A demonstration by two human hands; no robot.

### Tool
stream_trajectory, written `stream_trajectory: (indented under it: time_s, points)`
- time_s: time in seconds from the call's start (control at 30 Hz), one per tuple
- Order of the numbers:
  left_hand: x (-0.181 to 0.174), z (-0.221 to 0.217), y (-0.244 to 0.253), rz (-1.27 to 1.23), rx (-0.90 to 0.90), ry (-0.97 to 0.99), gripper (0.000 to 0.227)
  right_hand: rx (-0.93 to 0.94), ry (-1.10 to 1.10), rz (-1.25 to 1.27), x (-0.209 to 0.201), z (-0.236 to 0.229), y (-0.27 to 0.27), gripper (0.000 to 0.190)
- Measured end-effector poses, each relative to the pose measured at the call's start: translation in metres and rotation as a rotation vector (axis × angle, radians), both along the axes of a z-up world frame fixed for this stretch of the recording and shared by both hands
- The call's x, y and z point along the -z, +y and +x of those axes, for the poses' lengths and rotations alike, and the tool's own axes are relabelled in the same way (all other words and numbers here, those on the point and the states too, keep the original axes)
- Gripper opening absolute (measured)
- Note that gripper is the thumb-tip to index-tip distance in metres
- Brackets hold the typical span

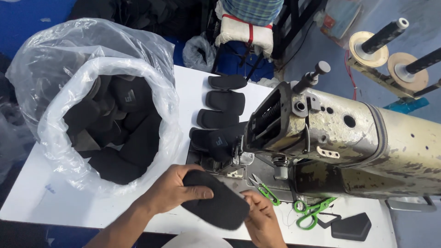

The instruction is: Picking black fabric shoe components from a bag and aligning them on a sewing machine table for assembly.

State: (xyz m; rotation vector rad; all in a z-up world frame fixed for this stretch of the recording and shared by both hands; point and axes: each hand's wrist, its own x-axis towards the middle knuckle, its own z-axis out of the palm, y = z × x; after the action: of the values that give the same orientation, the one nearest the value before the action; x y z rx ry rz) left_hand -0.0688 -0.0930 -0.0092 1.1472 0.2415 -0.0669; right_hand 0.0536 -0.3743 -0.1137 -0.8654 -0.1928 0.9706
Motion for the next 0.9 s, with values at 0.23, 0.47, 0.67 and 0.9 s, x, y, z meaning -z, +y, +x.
stream_trajectory:
  time_s: [0.23, 0.47, 0.67, 0.9]
  points:
    - [-0.023, 0.023, 0.004, 0.467, 0.041, 0.174, 0.035, -0.114, -0.507, -0.454, -0.071, 0.008, 0.018, 0.031]
    - [0.009, 0.046, -0.001, 0.324, -0.004, 0.009, 0.047, -0.047, -0.563, -0.771, -0.084, 0.015, 0.039, 0.025]
    - [0.02, 0.062, -0.003, 0.045, -0.12, 0.045, 0.037, -0.032, -0.595, -0.742, -0.084, 0.026, 0.05, 0.027]
    - [0.023, 0.082, 0.01, 0.193, -0.14, 0.046, 0.032, 0.007, -0.48, -0.602, -0.091, 0.026, 0.067, 0.03]
